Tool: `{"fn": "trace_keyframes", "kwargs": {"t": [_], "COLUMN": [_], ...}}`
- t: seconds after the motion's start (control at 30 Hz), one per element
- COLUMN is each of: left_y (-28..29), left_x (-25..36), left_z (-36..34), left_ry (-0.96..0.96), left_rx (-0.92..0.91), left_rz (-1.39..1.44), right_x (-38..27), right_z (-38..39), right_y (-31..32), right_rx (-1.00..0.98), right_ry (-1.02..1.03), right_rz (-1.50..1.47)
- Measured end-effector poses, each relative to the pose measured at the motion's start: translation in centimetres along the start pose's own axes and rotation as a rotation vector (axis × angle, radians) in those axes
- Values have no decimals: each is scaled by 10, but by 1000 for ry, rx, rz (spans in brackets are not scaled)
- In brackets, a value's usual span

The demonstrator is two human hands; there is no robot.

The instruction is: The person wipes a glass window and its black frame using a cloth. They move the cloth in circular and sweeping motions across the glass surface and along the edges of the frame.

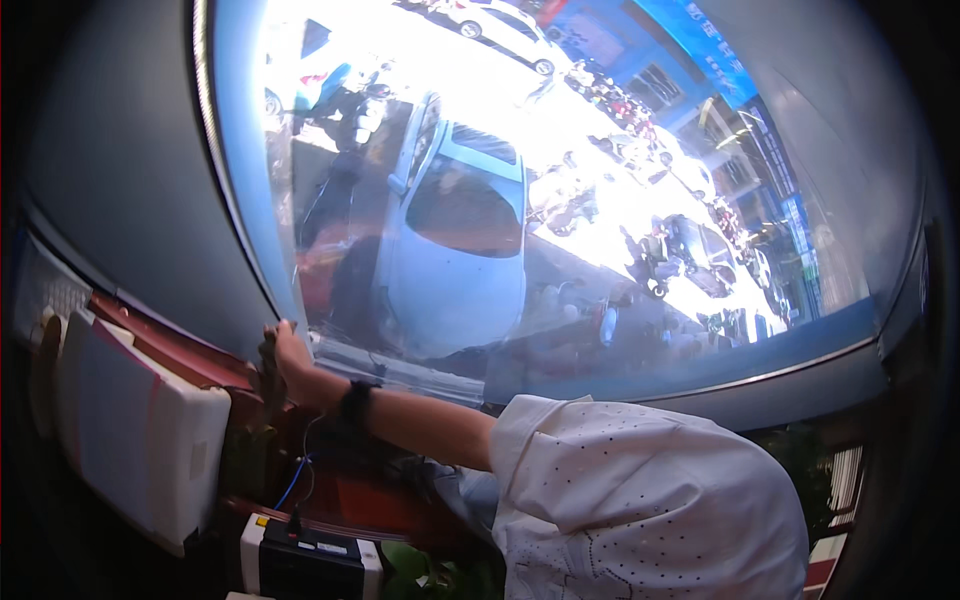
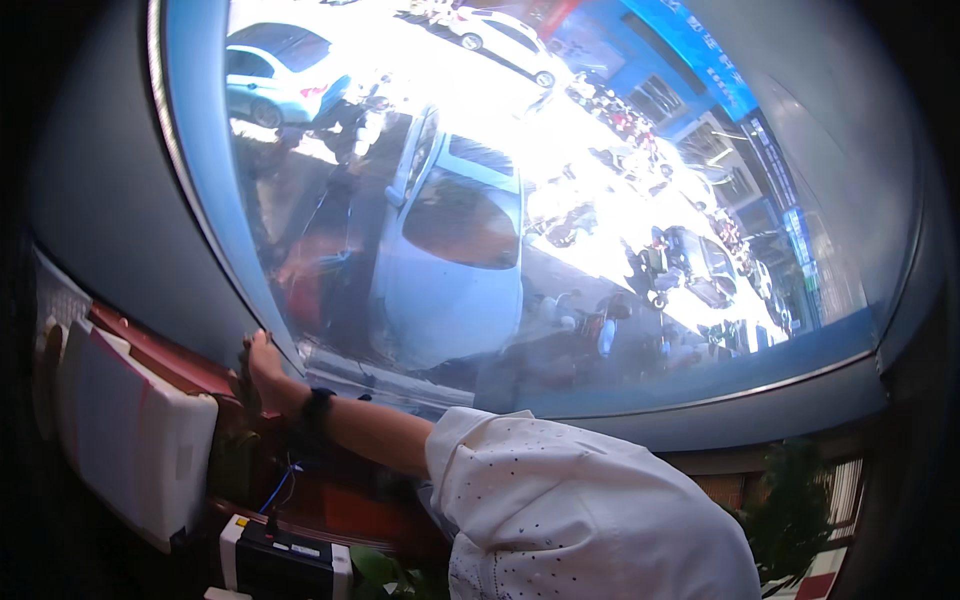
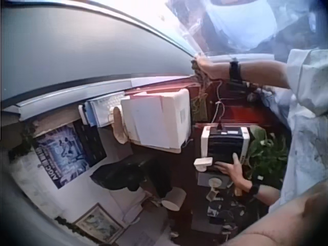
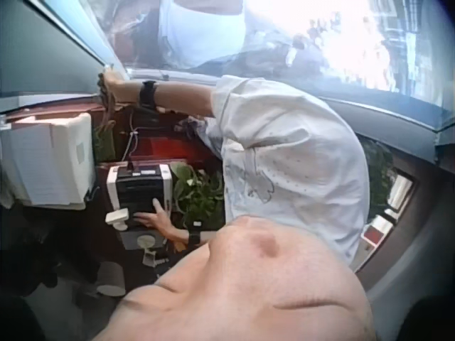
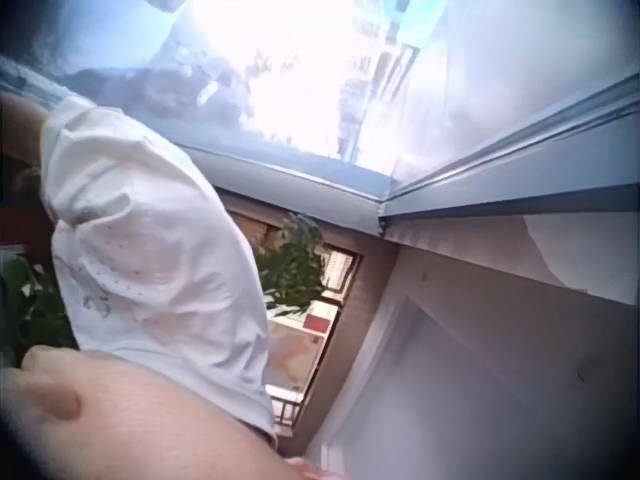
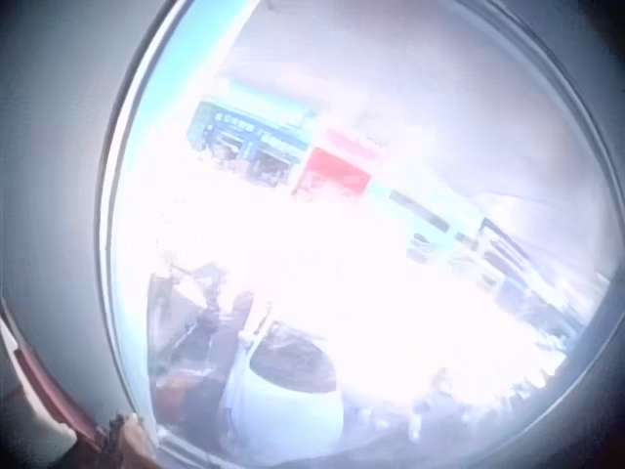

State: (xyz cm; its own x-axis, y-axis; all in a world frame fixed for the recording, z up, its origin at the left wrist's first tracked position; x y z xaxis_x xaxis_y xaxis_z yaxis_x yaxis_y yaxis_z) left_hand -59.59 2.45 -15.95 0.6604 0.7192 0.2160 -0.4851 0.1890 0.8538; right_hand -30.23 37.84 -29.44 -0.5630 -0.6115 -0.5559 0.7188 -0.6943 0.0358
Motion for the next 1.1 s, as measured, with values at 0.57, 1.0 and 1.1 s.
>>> {"fn": "trace_keyframes", "kwargs": {"t": [0.57,1.0,1.1], "left_y": [-4,-23,-35], "left_x": [9,-23,-25], "left_z": [2,-33,-41], "left_ry": [-12,42,5], "left_rx": [105,57,107], "left_rz": [-82,-109,-10], "right_x": [38,-24,-21], "right_z": [35,73,14], "right_y": [180,151,127], "right_rx": [-283,-778,-710], "right_ry": [-198,779,894], "right_rz": [111,379,815]}}
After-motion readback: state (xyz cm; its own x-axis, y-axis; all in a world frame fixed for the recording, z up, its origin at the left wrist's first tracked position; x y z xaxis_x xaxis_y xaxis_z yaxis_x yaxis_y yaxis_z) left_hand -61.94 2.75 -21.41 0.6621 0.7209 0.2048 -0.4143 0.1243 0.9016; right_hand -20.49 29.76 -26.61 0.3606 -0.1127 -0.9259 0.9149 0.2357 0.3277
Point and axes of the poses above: each hand's wrist, its own z-axis away from the middle knuckle, its own y-axis out of the back of the hand, x = y × z, the point moved 10 cm from there along -z, towards the middle knuckle, and after that the axes turned 12 degrees about x, right-handed, at the moved point
